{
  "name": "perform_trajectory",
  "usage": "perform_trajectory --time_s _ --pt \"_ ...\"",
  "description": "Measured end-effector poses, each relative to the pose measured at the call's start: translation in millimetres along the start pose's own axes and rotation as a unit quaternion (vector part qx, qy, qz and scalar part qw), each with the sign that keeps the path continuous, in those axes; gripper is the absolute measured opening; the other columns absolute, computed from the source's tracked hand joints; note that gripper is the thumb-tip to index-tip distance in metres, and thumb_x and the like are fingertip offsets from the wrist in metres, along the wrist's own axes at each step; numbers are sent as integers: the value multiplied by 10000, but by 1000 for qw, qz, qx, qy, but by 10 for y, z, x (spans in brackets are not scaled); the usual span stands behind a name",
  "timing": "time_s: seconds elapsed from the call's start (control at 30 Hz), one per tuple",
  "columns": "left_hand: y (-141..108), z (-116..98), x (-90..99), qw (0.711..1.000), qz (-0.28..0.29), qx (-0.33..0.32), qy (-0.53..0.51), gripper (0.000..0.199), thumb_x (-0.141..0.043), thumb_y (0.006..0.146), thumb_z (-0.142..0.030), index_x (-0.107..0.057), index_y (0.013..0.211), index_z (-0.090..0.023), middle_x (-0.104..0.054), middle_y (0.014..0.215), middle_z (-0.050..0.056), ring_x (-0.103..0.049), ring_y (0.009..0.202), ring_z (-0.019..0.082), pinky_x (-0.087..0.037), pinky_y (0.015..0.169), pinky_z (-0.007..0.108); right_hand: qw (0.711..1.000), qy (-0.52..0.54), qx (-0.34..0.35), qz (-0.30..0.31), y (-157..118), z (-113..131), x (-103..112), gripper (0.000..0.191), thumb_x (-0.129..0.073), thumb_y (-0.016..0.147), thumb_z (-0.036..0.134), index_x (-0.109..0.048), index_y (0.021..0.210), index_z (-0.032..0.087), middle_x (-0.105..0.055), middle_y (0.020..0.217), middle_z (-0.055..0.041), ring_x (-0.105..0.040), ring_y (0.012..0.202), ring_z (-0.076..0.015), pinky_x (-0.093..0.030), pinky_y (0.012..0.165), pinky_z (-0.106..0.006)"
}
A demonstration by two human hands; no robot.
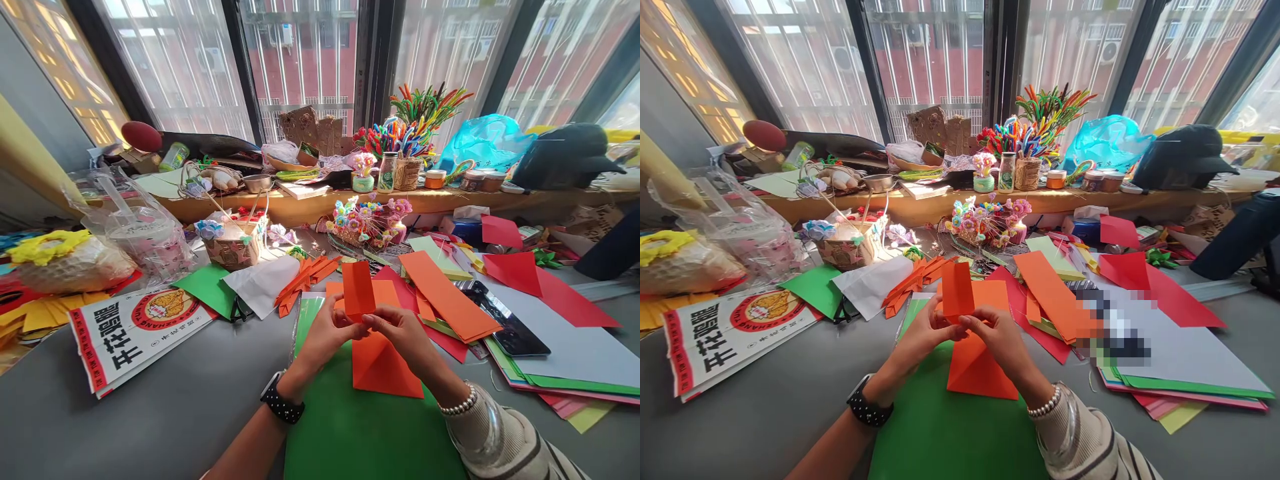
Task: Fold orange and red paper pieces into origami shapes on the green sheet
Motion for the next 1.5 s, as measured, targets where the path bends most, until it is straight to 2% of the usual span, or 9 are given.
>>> perform_trajectory --time_s 0.23,0.67,1.0,1.23,1.37,1.5 --pt "1 -4 -28 1000 15 3 -4 596 -694 584 -245 -388 1085 -145 -640 780 76 -614 686 186 -461 692 346 999 43 -8 7 -8 -22 -11 279 -544 706 419 -647 743 162 -650 710 -44 -584 714 -193 -428 682 -307" --pt "-8 13 -23 999 15 29 -4 592 -691 585 -227 -391 1089 -147 -616 737 45 -605 666 176 -461 686 343 998 60 -17 13 -13 -12 -20 270 -546 708 391 -647 758 146 -643 746 -53 -568 744 -196 -413 693 -305" --pt "-8 6 -2 999 8 48 19 587 -690 576 -218 -397 1079 -148 -623 747 50 -602 623 160 -460 607 287 999 38 2 7 -4 33 -2 325 -494 730 432 -574 574 158 -520 563 8 -465 603 -122 -353 586 -239" --pt "6 51 38 998 6 54 20 581 -697 561 -224 -402 1056 -146 -627 774 51 -609 642 158 -457 641 291 998 53 -32 -23 16 -79 36 254 -575 674 397 -575 629 147 -536 605 1 -463 603 -118 -348 568 -233" --pt "12 42 38 999 8 42 19 570 -702 552 -219 -399 1031 -148 -635 749 44 -611 731 184 -451 662 290 999 32 -31 -9 10 -62 20 257 -564 683 393 -573 608 147 -555 604 -8 -470 602 -122 -353 573 -237" --pt "4 11 57 998 -5 39 53 540 -668 595 -254 -394 1048 -149 -638 715 40 -613 693 179 -448 607 278 1000 17 -25 5 -7 -3 10 229 -551 700 357 -581 612 149 -557 599 -5 -469 602 -118 -350 568 -231"
Point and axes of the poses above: each hand's wrist, its own y-axis towards the middle knuckle, its own x-axis out of the back of the hand, z = x × y, the point moved 7 cm from there along y, towards the middle knuckle
